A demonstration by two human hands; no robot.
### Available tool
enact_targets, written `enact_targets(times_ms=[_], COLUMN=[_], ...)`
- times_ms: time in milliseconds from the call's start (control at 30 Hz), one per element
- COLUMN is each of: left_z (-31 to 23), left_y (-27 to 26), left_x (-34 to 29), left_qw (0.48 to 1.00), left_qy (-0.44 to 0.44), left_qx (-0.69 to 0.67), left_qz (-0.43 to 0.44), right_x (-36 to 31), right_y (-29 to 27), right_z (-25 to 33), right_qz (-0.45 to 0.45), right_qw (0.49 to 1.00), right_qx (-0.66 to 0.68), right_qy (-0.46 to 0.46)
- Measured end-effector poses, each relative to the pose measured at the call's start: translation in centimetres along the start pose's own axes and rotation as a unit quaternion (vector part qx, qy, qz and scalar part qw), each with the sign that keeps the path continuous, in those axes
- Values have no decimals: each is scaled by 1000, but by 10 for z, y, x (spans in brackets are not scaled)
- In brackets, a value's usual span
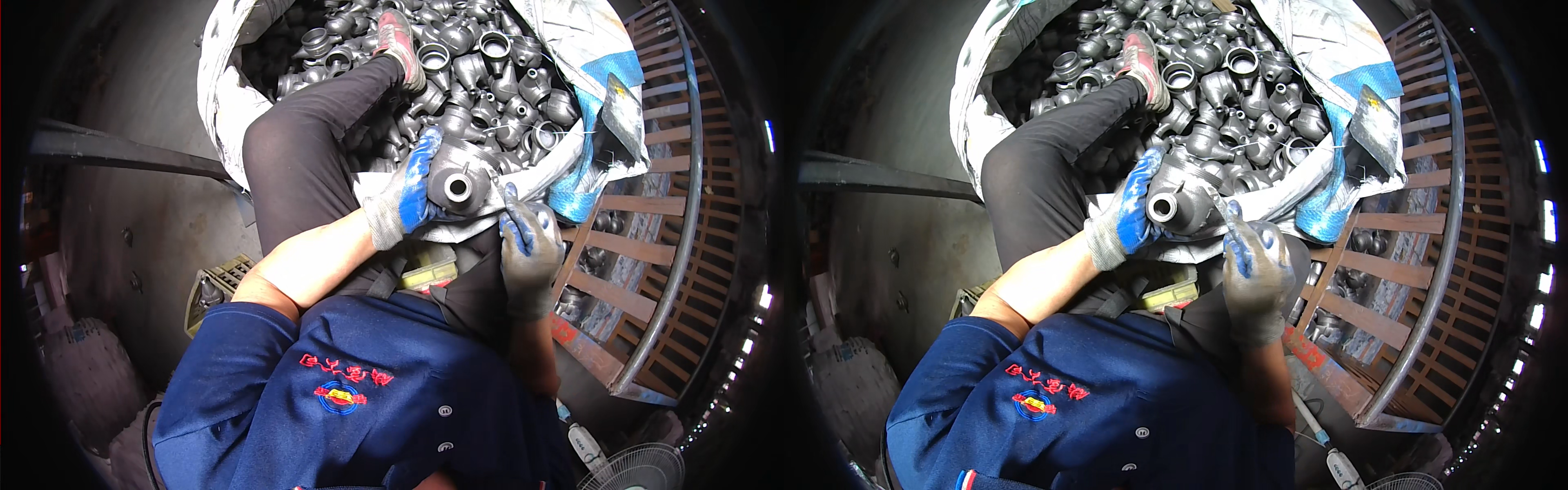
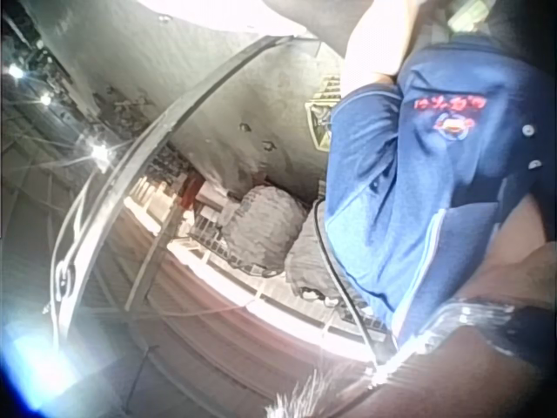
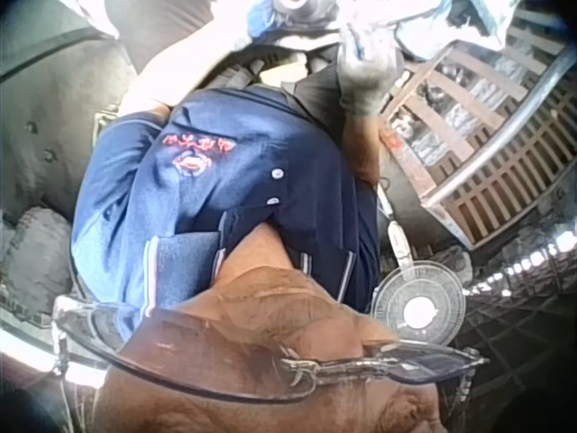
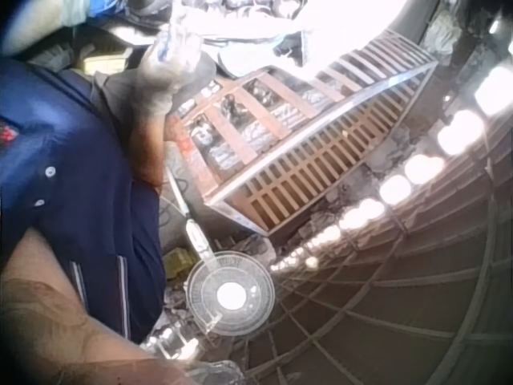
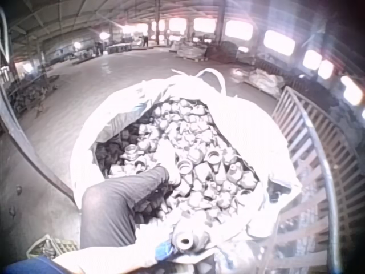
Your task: Scraping and cleaning the inner surfaces of metal fittings or valve bodies using a deburring tool.
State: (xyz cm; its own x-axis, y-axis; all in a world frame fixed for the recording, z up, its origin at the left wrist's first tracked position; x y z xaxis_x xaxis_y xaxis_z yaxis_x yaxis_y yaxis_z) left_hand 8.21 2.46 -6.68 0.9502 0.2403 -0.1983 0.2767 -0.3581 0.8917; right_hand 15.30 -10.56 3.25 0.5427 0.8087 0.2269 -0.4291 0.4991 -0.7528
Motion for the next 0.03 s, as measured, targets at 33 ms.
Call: enact_targets(times_ms=[33], left_z=[0], left_y=[0], left_x=[0], left_qw=[1000], left_qy=[0], left_qx=[0], left_qz=[0], right_x=[-1], right_y=[3], right_z=[2], right_qz=[4], right_qw=[999], right_qx=[-33], right_qy=[-27])
Point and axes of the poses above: each hand's wrist, its own x-axis towards the middle knuckle, its own y-axis out of the palm, z = x × y, the point moved 7 cm from there along x, towards the middle knuckle, and after that the axes turned 2 degrees about z, right-handed, at the moved point
